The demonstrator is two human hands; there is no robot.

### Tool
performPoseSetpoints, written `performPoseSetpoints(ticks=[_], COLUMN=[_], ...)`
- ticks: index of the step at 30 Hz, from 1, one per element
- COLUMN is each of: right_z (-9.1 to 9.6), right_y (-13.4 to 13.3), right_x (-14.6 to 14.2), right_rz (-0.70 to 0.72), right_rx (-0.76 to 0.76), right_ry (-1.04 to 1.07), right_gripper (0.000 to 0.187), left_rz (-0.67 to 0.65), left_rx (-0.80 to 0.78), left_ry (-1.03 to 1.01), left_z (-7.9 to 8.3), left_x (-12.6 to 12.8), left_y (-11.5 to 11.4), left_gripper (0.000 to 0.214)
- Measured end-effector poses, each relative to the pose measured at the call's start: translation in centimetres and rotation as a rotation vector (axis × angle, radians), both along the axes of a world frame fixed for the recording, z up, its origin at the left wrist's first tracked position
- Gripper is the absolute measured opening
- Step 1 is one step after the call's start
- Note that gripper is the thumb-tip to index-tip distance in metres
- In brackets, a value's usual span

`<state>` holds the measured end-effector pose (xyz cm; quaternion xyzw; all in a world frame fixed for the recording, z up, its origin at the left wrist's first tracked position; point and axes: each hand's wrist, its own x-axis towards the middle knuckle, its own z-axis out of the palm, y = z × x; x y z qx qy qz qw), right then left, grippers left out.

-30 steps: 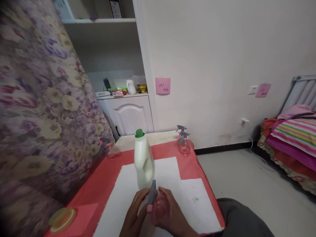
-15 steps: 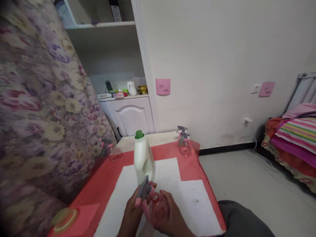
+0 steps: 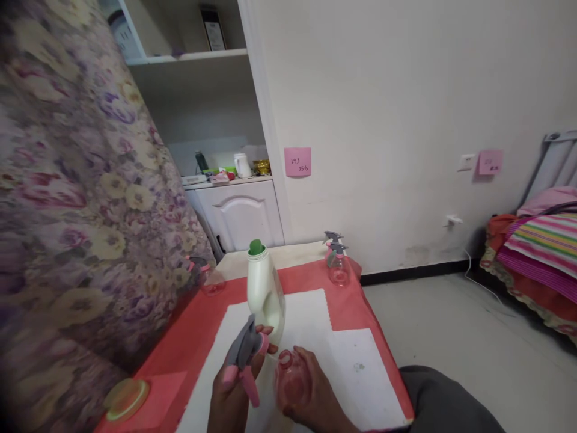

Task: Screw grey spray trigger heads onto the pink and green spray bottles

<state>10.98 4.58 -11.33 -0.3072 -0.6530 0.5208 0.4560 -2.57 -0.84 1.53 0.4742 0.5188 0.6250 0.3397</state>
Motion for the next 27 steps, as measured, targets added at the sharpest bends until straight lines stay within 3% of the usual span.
performPoseSetpoints(ticks=[7, 10, 15, 22, 25, 27], right_z=[0.0, -0.8, -1.9, -2.1, -2.3, -2.4], right_y=[-0.5, -0.5, -0.3, -0.6, -0.6, -0.6], right_x=[0.2, 0.1, -0.2, -0.3, -0.2, -0.3], right_rz=[-0.016, -0.041, -0.076, -0.132, -0.099, -0.109], right_rx=[-0.002, -0.022, 0.01, 0.004, -0.013, -0.026], right_ry=[0.019, -0.003, -0.061, -0.072, -0.082, -0.099], right_gripper=[0.08, 0.08, 0.079, 0.066, 0.071, 0.07], left_rz=[-0.124, -0.146, -0.06, 0.219, 0.282, 0.329], left_rx=[0.027, 0.037, 0.077, 0.159, 0.157, 0.132], left_ry=[0.15, 0.111, 0.049, 0.048, 0.117, 0.279], left_z=[2.4, 3.1, 3.3, 3.7, 3.8, 3.5], left_x=[1.3, 1.3, -0.1, -3.5, -6.1, -8.2], left_y=[-0.2, -0.4, -1.3, -2.4, -2.6, -2.4], left_gripper=[0.049, 0.047, 0.044, 0.033, 0.034, 0.036])
